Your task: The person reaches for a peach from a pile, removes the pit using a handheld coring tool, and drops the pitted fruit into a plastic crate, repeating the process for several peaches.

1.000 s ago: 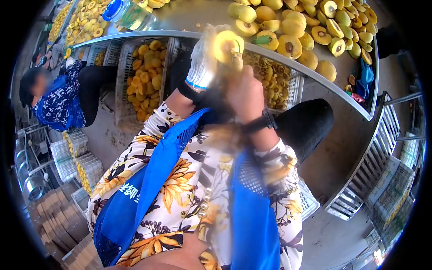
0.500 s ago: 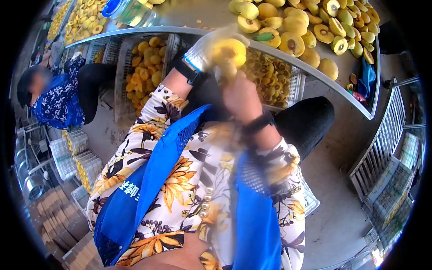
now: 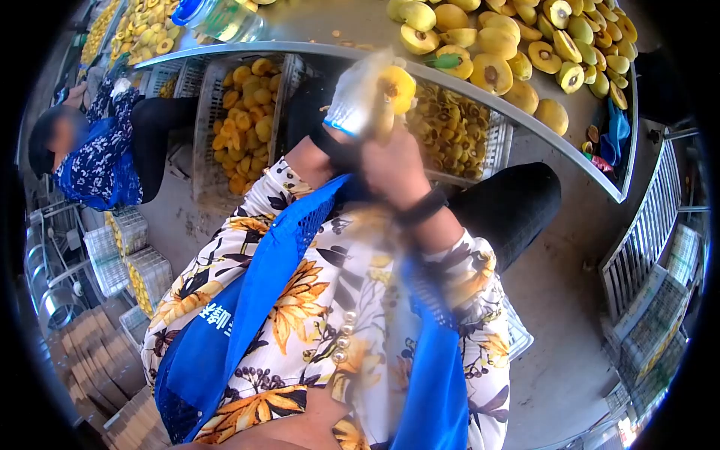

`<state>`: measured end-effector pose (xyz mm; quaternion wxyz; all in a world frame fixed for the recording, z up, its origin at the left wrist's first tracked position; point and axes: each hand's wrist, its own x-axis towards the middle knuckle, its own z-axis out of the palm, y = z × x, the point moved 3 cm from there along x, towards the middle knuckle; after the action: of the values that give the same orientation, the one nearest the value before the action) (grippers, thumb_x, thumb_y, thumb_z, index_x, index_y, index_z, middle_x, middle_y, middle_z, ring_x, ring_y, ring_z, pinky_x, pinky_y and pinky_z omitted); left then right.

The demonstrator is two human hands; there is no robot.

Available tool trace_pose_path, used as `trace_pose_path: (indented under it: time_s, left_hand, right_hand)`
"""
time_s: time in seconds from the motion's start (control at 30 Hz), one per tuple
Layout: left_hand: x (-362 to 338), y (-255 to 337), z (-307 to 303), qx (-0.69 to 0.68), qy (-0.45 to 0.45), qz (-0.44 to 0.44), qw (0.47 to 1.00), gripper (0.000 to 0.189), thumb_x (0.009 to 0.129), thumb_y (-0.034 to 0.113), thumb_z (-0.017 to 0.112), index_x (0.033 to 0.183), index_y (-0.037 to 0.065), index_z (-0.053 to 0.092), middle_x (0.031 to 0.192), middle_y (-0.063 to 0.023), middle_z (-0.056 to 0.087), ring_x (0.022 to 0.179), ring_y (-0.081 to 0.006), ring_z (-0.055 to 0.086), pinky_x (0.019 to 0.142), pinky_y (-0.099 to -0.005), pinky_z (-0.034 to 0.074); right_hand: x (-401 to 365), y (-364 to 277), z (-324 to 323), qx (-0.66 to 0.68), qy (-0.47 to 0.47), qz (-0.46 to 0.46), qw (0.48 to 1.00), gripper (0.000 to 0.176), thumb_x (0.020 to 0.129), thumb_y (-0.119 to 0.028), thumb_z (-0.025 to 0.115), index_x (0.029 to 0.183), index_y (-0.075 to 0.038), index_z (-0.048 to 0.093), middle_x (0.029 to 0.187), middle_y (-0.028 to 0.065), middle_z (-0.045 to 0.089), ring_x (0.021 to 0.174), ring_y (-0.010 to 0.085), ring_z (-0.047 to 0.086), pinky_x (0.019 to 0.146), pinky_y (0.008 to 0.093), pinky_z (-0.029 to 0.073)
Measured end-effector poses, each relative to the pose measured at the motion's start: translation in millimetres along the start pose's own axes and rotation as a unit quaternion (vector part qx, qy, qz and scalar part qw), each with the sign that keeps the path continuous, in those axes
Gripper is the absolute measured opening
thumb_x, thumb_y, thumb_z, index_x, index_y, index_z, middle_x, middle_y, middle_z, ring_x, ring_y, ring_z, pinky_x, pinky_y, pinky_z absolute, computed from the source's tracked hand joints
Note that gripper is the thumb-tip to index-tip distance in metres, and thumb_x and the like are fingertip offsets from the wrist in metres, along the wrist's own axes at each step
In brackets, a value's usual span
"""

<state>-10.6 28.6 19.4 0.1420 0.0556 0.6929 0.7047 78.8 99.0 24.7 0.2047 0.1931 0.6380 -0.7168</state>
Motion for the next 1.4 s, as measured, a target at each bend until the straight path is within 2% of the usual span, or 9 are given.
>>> trace_pose_path:
  time_s: [0.2,0.4,0.77,0.9,0.97,1.17,1.2,1.3,1.4]
  left_hand:
    - [11,-6,-2,0.225,0.032,0.353,0.908,0.023,0.087,0.02,0.055,0.094,-0.001,0.061,0.083,-0.0071,0.062,0.069,-0.0132,0.058,0.058,-0.024,0.048]
    - [13,-7,2,-0.127,-0.03,0.087,0.988,0.024,0.086,0.022,0.057,0.095,0.0,0.061,0.085,-0.0066,0.063,0.069,-0.0117,0.058,0.058,-0.023,0.048]
    - [13,-19,0,-0.332,-0.008,-0.05,0.942,0.031,0.091,0.028,0.045,0.106,0.001,0.051,0.097,-0.0103,0.06,0.087,-0.0187,0.059,0.076,-0.0292,0.047]
    - [20,-29,-27,-0.263,0.069,-0.056,0.961,0.042,0.089,0.048,0.044,0.098,0.008,0.054,0.084,-0.0082,0.061,0.075,-0.0221,0.061,0.059,-0.0332,0.05]
    - [15,-31,-30,-0.255,0.103,-0.029,0.961,0.044,0.089,0.049,0.044,0.098,0.007,0.054,0.085,-0.0087,0.062,0.073,-0.0227,0.062,0.056,-0.0338,0.05]
    - [-4,-14,-82,-0.342,0.099,-0.109,0.928,0.046,0.089,0.046,0.044,0.104,0.004,0.055,0.081,-0.0089,0.063,0.07,-0.024,0.063,0.048,-0.0308,0.05]
    - [-8,-17,-111,-0.243,0.158,-0.085,0.953,0.048,0.088,0.047,0.046,0.107,0.004,0.054,0.085,-0.0108,0.063,0.072,-0.026,0.063,0.055,-0.0314,0.051]
    - [-20,-23,-196,0.023,0.293,-0.024,0.955,0.043,0.084,0.045,0.052,0.101,0.007,0.062,0.086,-0.0111,0.064,0.08,-0.0245,0.063,0.063,-0.0305,0.052]
    - [-12,4,-219,0.581,0.316,0.048,0.749,0.038,0.078,0.044,0.057,0.091,0.009,0.067,0.098,-0.0136,0.062,0.09,-0.0277,0.059,0.081,-0.0361,0.045]
  right_hand:
    - [-6,-6,0,0.068,-0.033,0.04,0.996,0.013,0.079,-0.003,0.046,0.091,-0.005,0.041,0.056,0.0032,0.043,0.034,0.011,0.037,0.032,0.0258,0.034]
    - [-7,-3,-6,0.209,-0.133,0.04,0.968,0.011,0.082,-0.003,0.047,0.091,-0.007,0.043,0.057,0.0011,0.04,0.034,0.0077,0.03,0.034,0.0229,0.03]
    - [8,12,-22,0.387,-0.381,-0.091,0.835,0.012,0.086,-0.004,0.043,0.098,-0.006,0.045,0.051,-0.0019,0.034,0.032,0.0053,0.026,0.03,0.0212,0.025]
    - [16,17,-46,0.167,-0.186,0.034,0.968,0.01,0.084,-0.007,0.052,0.094,-0.003,0.051,0.053,-0.0004,0.042,0.034,0.0065,0.033,0.032,0.0209,0.029]
    - [39,44,-56,-0.245,0.057,-0.29,0.923,0.009,0.083,-0.009,0.058,0.088,-0.002,0.056,0.057,0.0001,0.048,0.041,0.0058,0.04,0.038,0.0203,0.032]
    - [26,22,-57,-0.215,0.062,-0.192,0.956,0.012,0.08,-0.012,0.062,0.085,-0.001,0.057,0.063,0.0003,0.054,0.054,0.007,0.047,0.049,0.0229,0.039]
    - [27,23,-61,-0.274,0.072,-0.198,0.938,0.025,0.076,-0.02,0.062,0.092,-0.001,0.059,0.075,0.019,0.061,0.07,0.0288,0.062,0.066,0.0339,0.047]
    - [24,33,-63,-0.268,0.081,-0.171,0.945,0.028,0.077,-0.022,0.062,0.094,-0.001,0.058,0.077,0.0204,0.061,0.072,0.0317,0.062,0.067,0.0352,0.047]
    - [31,47,-61,-0.258,0.09,-0.17,0.947,0.016,0.078,-0.015,0.063,0.085,-0.002,0.058,0.066,0.0056,0.057,0.061,0.0132,0.055,0.058,0.028,0.045]
